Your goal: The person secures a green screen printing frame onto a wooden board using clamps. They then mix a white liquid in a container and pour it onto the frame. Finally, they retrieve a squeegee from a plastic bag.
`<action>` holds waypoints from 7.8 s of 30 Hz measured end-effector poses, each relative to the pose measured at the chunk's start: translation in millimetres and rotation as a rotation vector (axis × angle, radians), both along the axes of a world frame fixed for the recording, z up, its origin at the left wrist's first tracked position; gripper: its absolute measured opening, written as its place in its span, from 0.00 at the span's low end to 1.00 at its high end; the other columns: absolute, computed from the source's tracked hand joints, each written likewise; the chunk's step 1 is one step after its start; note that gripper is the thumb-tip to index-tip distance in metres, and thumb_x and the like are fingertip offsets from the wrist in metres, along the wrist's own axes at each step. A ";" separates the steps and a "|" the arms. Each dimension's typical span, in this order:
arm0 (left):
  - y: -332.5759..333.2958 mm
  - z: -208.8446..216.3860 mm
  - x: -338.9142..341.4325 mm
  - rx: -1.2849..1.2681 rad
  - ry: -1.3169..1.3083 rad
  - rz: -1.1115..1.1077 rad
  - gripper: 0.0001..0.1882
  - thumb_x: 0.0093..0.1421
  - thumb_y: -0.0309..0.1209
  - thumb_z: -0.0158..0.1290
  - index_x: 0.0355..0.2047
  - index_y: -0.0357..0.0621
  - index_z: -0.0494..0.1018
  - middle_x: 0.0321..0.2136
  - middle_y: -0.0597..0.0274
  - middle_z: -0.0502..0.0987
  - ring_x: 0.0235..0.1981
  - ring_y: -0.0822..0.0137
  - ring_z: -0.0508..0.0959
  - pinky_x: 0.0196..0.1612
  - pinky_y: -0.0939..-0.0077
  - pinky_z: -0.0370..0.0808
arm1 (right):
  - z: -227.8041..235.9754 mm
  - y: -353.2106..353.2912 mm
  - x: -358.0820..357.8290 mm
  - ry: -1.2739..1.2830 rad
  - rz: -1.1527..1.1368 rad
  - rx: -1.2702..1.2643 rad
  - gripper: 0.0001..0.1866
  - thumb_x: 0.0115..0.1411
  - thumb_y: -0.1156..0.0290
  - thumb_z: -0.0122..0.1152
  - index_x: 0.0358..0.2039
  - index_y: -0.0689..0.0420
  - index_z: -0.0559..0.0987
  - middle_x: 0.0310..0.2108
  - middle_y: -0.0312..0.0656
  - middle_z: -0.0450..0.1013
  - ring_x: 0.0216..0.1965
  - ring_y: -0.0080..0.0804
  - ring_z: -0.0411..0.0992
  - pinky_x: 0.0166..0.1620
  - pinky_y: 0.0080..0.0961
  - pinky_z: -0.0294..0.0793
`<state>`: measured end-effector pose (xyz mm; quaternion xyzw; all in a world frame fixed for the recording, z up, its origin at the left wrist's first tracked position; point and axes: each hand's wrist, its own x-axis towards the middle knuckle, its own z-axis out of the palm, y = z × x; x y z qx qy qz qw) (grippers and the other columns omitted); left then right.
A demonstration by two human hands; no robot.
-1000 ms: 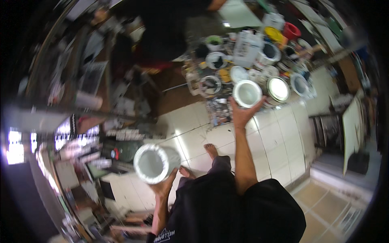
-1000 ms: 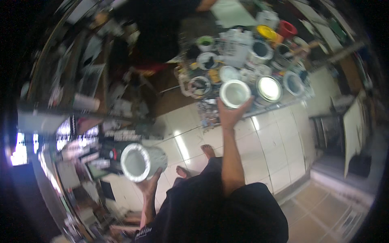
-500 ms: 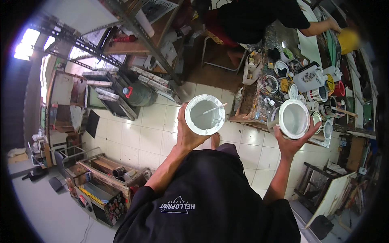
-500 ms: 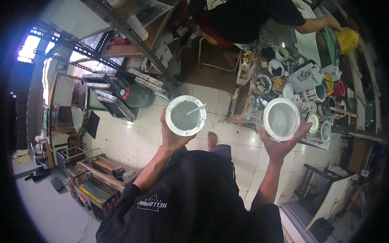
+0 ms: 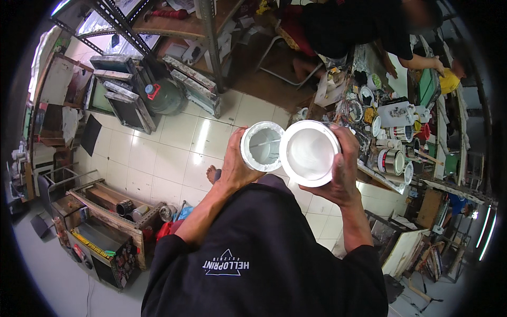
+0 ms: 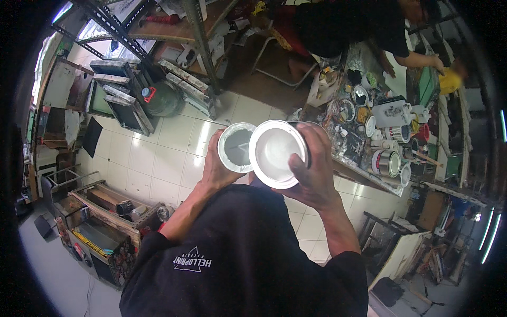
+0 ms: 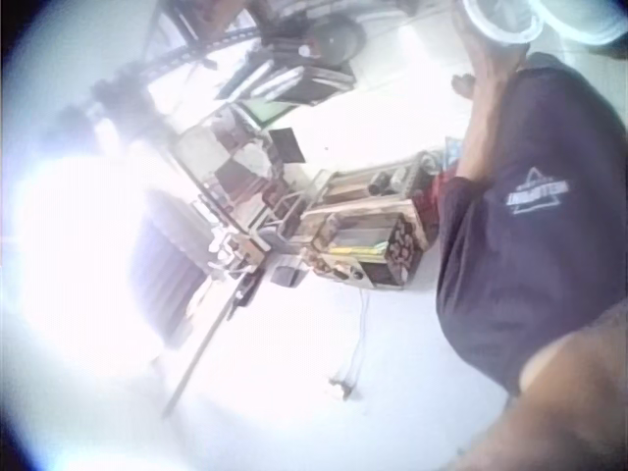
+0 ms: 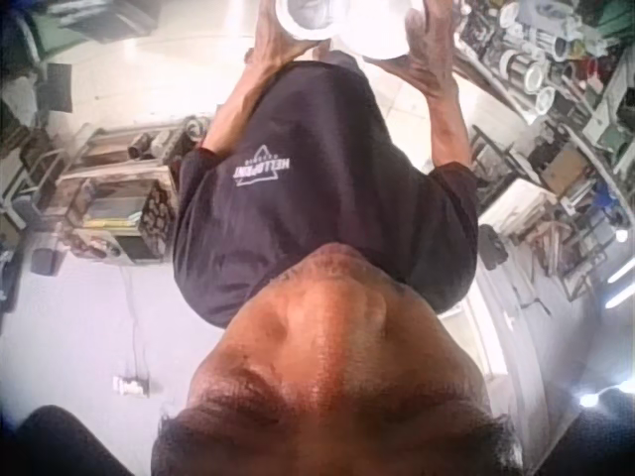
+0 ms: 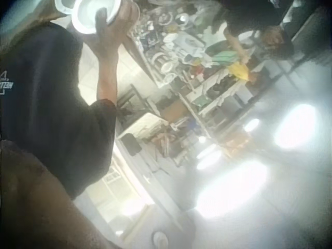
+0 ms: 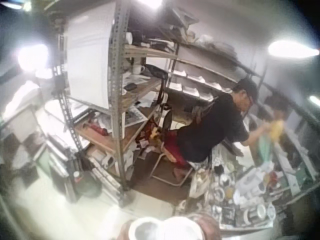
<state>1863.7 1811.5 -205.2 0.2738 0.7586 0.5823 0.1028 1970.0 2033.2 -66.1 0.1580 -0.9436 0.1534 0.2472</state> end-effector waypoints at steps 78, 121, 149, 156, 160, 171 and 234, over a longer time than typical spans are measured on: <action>6.1 -11.6 0.0 0.113 0.039 -0.048 0.49 0.38 0.35 0.80 0.60 0.37 0.69 0.54 0.48 0.74 0.57 0.47 0.77 0.62 0.58 0.74 | 53.9 -30.6 -31.2 -0.207 0.063 0.354 0.55 0.43 0.62 0.83 0.72 0.23 0.66 0.64 0.50 0.62 0.63 0.56 0.64 0.63 0.58 0.66; 19.8 -10.7 12.2 0.011 0.048 -0.142 0.52 0.40 0.40 0.79 0.64 0.37 0.67 0.60 0.42 0.71 0.64 0.43 0.71 0.70 0.57 0.67 | 66.7 -34.0 -15.9 -0.187 0.015 0.423 0.51 0.48 0.63 0.81 0.71 0.21 0.67 0.62 0.49 0.63 0.61 0.55 0.66 0.62 0.58 0.67; 26.5 -10.5 24.5 0.039 -0.046 -0.151 0.53 0.40 0.37 0.79 0.64 0.38 0.64 0.57 0.46 0.71 0.60 0.47 0.75 0.65 0.59 0.72 | 68.1 -29.8 3.8 -0.242 -0.052 0.361 0.60 0.39 0.62 0.85 0.74 0.26 0.64 0.63 0.51 0.62 0.62 0.56 0.63 0.63 0.58 0.65; 32.6 -0.9 30.1 0.095 -0.164 -0.066 0.55 0.39 0.38 0.81 0.64 0.35 0.62 0.56 0.46 0.72 0.59 0.48 0.75 0.63 0.60 0.73 | 55.4 -23.6 17.7 -0.289 -0.248 0.083 0.72 0.31 0.65 0.87 0.78 0.51 0.55 0.65 0.56 0.60 0.64 0.60 0.62 0.66 0.54 0.63; 35.6 9.3 33.9 0.110 -0.180 0.024 0.53 0.38 0.35 0.80 0.62 0.37 0.62 0.54 0.46 0.72 0.57 0.47 0.76 0.61 0.59 0.74 | 33.1 -20.2 30.5 -0.308 -0.371 -0.059 0.75 0.35 0.65 0.86 0.79 0.57 0.46 0.67 0.58 0.60 0.66 0.57 0.63 0.69 0.52 0.62; 50.1 38.4 21.1 -0.033 0.038 0.020 0.57 0.40 0.34 0.80 0.65 0.35 0.57 0.56 0.45 0.71 0.57 0.48 0.76 0.60 0.58 0.74 | -26.7 2.8 64.8 -0.102 -0.539 -0.283 0.77 0.36 0.64 0.88 0.79 0.62 0.43 0.68 0.59 0.61 0.68 0.54 0.64 0.70 0.48 0.63; -307.4 -32.6 13.9 0.196 0.338 0.569 0.65 0.42 0.31 0.81 0.70 0.38 0.45 0.59 0.38 0.71 0.59 0.42 0.77 0.61 0.53 0.76 | -34.8 -357.1 -154.4 -0.231 0.444 -0.157 0.10 0.51 0.80 0.69 0.35 0.55 0.84 0.30 0.38 0.80 0.30 0.40 0.72 0.35 0.39 0.69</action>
